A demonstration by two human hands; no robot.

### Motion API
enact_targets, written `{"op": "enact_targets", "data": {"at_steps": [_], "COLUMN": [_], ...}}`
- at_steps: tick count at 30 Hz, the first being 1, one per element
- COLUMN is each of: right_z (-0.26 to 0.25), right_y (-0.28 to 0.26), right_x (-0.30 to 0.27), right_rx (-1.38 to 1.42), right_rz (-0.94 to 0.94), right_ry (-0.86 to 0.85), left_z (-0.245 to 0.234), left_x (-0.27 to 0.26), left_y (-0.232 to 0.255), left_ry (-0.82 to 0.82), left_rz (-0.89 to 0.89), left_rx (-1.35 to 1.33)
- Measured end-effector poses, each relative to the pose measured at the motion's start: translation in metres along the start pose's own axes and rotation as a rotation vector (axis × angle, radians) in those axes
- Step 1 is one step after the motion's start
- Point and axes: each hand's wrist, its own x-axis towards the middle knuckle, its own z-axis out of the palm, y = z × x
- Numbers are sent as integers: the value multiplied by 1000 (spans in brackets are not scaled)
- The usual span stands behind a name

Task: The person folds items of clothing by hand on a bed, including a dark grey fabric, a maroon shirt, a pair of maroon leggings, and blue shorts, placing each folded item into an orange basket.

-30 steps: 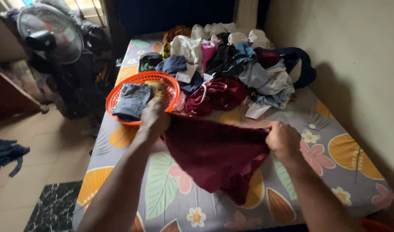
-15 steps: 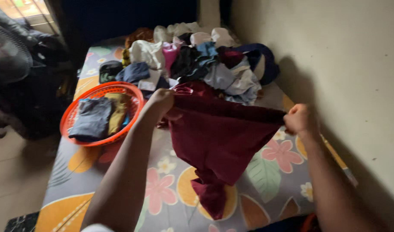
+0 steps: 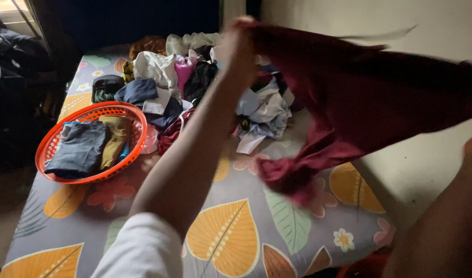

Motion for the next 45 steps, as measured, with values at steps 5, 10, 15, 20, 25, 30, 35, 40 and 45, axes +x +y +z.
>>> {"op": "enact_targets", "data": {"at_steps": [5, 10, 15, 20, 25, 30, 35, 40, 45], "right_z": [37, 106, 139, 220, 383, 477, 495, 487, 416], "right_y": [-146, -263, -271, -183, -81, -38, -73, -167, -235], "right_x": [-213, -385, -465, -541, -638, -744, -796, -800, -731], "right_rx": [74, 91, 281, 426, 370, 140, -328, 173, 665], "right_rz": [-63, 307, 919, 874, -4, -554, -43, -107, 190], "right_ry": [-530, -1338, -2217, -1904, -1624, -1324, -1617, -1489, -1255], "left_z": [-150, -376, -577, -588, -428, -419, -441, -494, -498], "left_x": [-105, -189, -335, -535, -584, -570, -591, -621, -628], "left_y": [129, 195, 203, 159, 117, 136, 175, 192, 214], "left_ry": [-52, 328, 774, 978, 825, 883, 940, 1205, 1286], "left_rz": [17, 14, -42, -189, -741, -635, -580, -647, -589], "left_rx": [-145, 251, 801, 1447, 1838, 1458, 1155, 1460, 2151]}}
